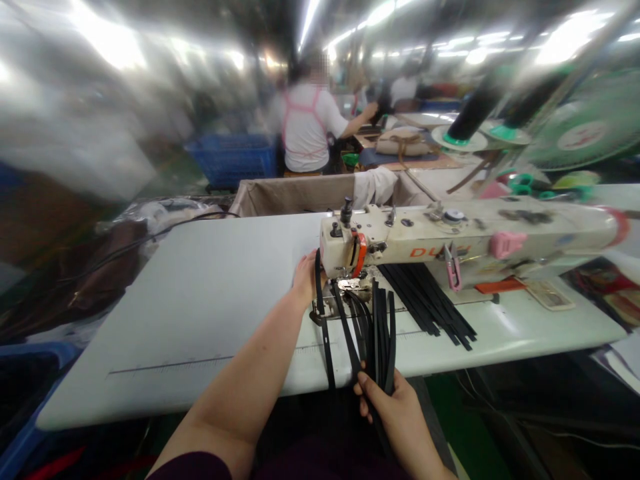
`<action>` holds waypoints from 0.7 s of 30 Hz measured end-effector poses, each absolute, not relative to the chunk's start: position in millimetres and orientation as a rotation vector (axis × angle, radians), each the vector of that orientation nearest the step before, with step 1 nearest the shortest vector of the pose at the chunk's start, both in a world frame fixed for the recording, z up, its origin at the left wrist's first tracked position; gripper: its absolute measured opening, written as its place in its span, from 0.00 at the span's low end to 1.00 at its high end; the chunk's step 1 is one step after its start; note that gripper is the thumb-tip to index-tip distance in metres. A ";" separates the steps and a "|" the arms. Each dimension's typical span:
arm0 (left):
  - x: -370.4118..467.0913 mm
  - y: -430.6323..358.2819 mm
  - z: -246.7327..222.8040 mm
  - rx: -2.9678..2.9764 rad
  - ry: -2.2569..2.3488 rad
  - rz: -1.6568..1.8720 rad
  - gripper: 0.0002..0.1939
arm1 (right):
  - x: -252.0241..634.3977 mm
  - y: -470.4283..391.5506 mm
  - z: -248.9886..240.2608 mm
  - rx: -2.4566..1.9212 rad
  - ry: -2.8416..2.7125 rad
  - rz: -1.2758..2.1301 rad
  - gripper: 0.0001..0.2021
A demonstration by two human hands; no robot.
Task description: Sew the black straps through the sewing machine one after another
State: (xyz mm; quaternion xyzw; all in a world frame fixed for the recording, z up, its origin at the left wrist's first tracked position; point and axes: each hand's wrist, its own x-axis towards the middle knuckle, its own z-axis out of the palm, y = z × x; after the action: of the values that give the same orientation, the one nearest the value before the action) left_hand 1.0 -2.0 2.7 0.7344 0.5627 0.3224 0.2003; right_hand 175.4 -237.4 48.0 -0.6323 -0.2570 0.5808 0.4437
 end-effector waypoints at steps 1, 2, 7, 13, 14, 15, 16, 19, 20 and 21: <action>1.5 -2.4 3.7 2.055 1.578 0.899 0.15 | 176.1 -238.2 48.4 -1.569 -0.643 1.443 0.30; 1.8 -2.7 4.6 2.058 1.583 0.897 0.15 | 176.9 -239.0 48.8 -1.570 -0.647 1.446 0.30; 2.9 -4.2 8.3 2.052 1.589 0.896 0.14 | 178.5 -239.8 49.6 -1.564 -0.643 1.435 0.30; 3.2 -8.5 11.4 2.035 1.569 0.953 0.12 | 174.6 -236.5 47.1 -1.547 -0.654 1.404 0.29; 3.3 -9.0 11.6 2.034 1.569 0.964 0.11 | 174.1 -236.3 46.7 -1.548 -0.652 1.402 0.29; 3.5 -9.4 11.7 2.033 1.571 0.974 0.11 | 173.7 -236.1 46.4 -1.550 -0.650 1.399 0.29; 3.8 -9.5 11.7 2.033 1.574 0.981 0.11 | 173.4 -236.0 46.1 -1.553 -0.649 1.397 0.29; 4.3 -8.9 11.2 2.031 1.584 0.975 0.10 | 172.5 -235.7 45.8 -1.558 -0.650 1.387 0.29; 4.3 -8.4 11.0 2.030 1.584 0.968 0.09 | 172.2 -235.6 45.9 -1.557 -0.649 1.386 0.29; 4.3 -7.9 10.8 2.028 1.582 0.961 0.09 | 171.9 -235.5 46.1 -1.557 -0.647 1.388 0.29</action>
State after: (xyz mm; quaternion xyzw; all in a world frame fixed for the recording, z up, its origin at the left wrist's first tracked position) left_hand 4.3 -7.9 10.8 0.7243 0.5649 0.3432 0.1965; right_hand 171.9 -235.5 46.1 -0.6329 -0.2628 0.5639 0.4609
